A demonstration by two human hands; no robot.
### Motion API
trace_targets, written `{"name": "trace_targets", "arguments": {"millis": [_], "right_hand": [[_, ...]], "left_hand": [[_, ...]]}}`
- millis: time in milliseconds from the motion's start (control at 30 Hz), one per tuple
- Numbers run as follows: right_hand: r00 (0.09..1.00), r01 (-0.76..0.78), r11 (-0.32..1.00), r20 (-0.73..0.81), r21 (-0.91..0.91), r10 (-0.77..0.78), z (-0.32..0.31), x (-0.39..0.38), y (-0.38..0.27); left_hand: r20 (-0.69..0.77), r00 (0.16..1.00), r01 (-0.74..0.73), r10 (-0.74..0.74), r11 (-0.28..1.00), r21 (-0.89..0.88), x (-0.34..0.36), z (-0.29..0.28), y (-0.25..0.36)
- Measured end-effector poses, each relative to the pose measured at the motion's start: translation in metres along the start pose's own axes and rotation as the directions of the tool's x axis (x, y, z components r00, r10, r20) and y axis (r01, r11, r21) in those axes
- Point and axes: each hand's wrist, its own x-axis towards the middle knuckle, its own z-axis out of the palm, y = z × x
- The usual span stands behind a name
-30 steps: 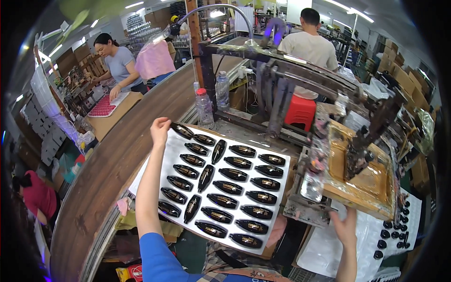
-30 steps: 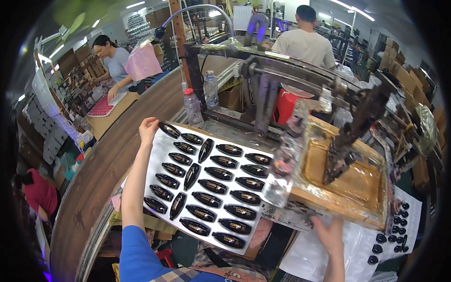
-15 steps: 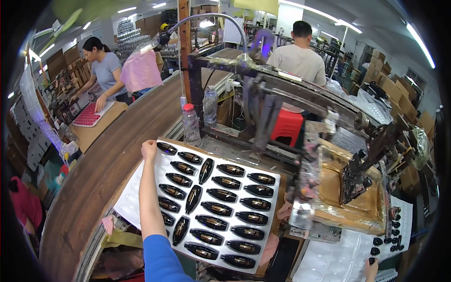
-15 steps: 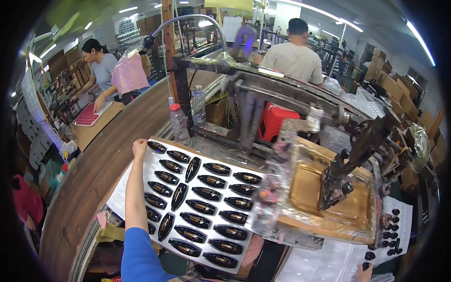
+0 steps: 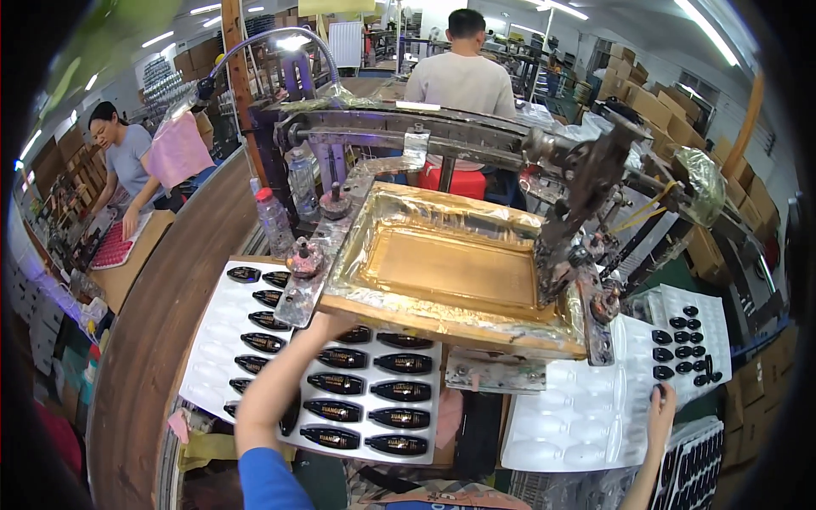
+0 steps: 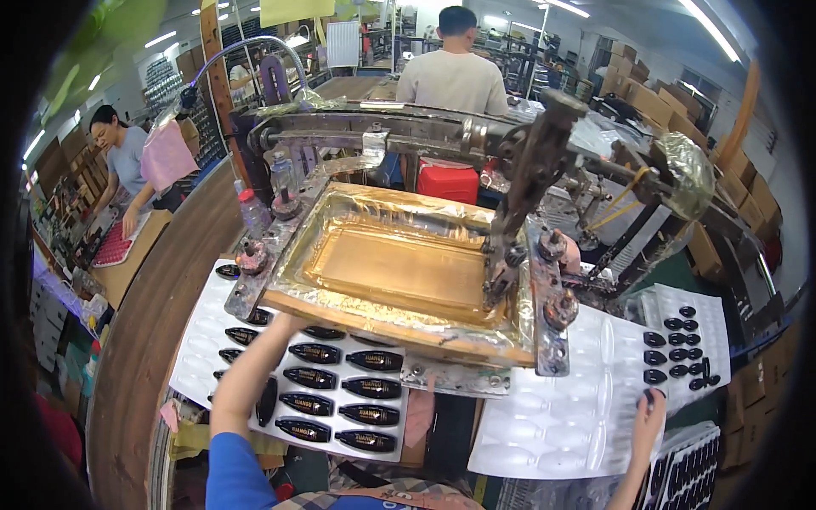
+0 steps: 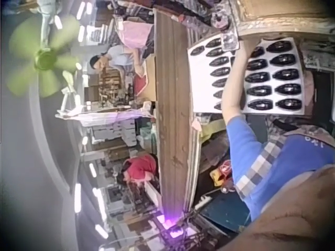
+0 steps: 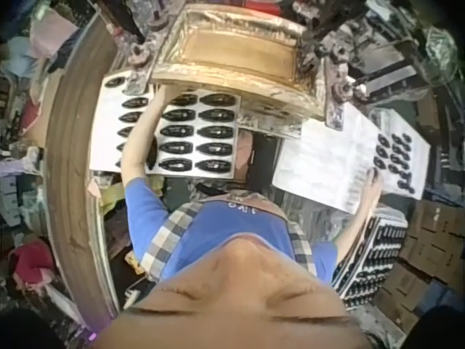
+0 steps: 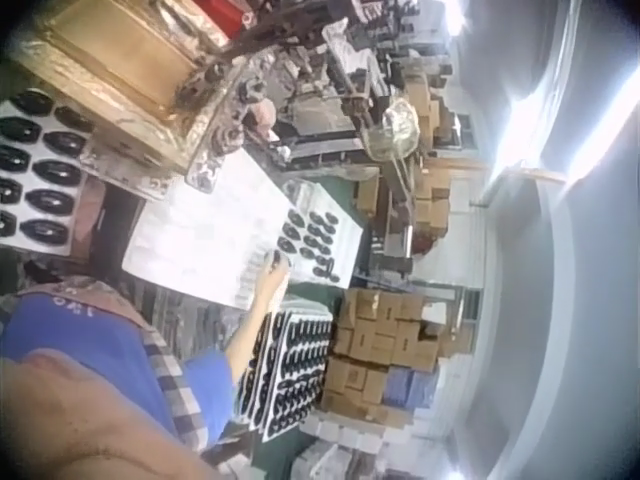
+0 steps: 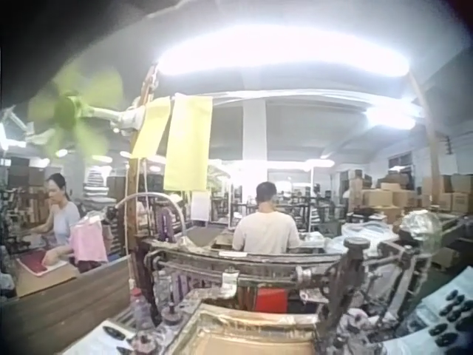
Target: Placing plastic components into a tray, using a manual screen-printing press to apply a logo, and organizing the results.
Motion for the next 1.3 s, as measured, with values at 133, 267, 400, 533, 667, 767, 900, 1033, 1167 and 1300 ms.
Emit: {"name": "trace_targets", "arguments": {"millis": [133, 267, 400, 533, 667, 767, 900, 1033, 1167, 1300], "right_hand": [[0.97, 0.016, 0.856, 0.199, 0.517, -0.139, 0.044, 0.002, -0.149], [0.874, 0.181, 0.782, 0.267, 0.597, -0.406, 0.095, 0.004, -0.239], [0.746, 0.302, 0.856, 0.455, 0.419, -0.486, 0.116, -0.006, -0.308], [0.754, 0.214, 0.835, 0.457, 0.506, -0.471, 0.125, -0.008, -0.287], [0.918, 0.317, 0.852, 0.093, 0.416, -0.387, 0.104, -0.001, -0.195], [0.983, 0.143, 0.956, 0.076, 0.256, -0.168, 0.079, 0.028, -0.127], [0.995, 0.094, 0.983, 0.04, -0.159, -0.088, 0.063, 0.061, -0.023], [0.985, -0.056, 0.812, -0.164, -0.58, -0.049, 0.044, 0.068, 0.11], [0.961, -0.147, 0.81, 0.112, -0.567, 0.253, 0.025, 0.067, 0.092], [0.96, -0.128, 0.794, 0.127, -0.594, 0.249, 0.006, 0.056, 0.09]], "left_hand": [[0.19, 0.969, -0.107, 0.159, 0.96, -0.258, -0.003, 0.114, 0.086], [0.282, 0.898, -0.152, 0.338, 0.84, -0.521, 0.014, 0.131, 0.131], [0.309, 0.801, -0.156, 0.513, 0.677, -0.719, 0.008, 0.103, 0.156], [0.136, 0.988, 0.129, -0.077, 0.897, -0.423, -0.001, 0.011, 0.12], [-0.205, 0.954, 0.179, -0.218, 0.965, -0.193, -0.013, -0.112, 0.047], [-0.462, 0.854, 0.209, -0.241, 0.97, -0.121, -0.032, -0.206, -0.027], [-0.617, 0.729, 0.302, -0.296, 0.948, -0.099, -0.046, -0.253, -0.083], [-0.683, 0.631, 0.482, -0.367, 0.876, -0.025, -0.04, -0.249, -0.116], [-0.667, 0.687, 0.637, -0.29, 0.682, 0.359, -0.054, -0.256, -0.121], [-0.733, 0.655, 0.701, -0.184, 0.511, 0.498, -0.053, -0.229, -0.092]]}}
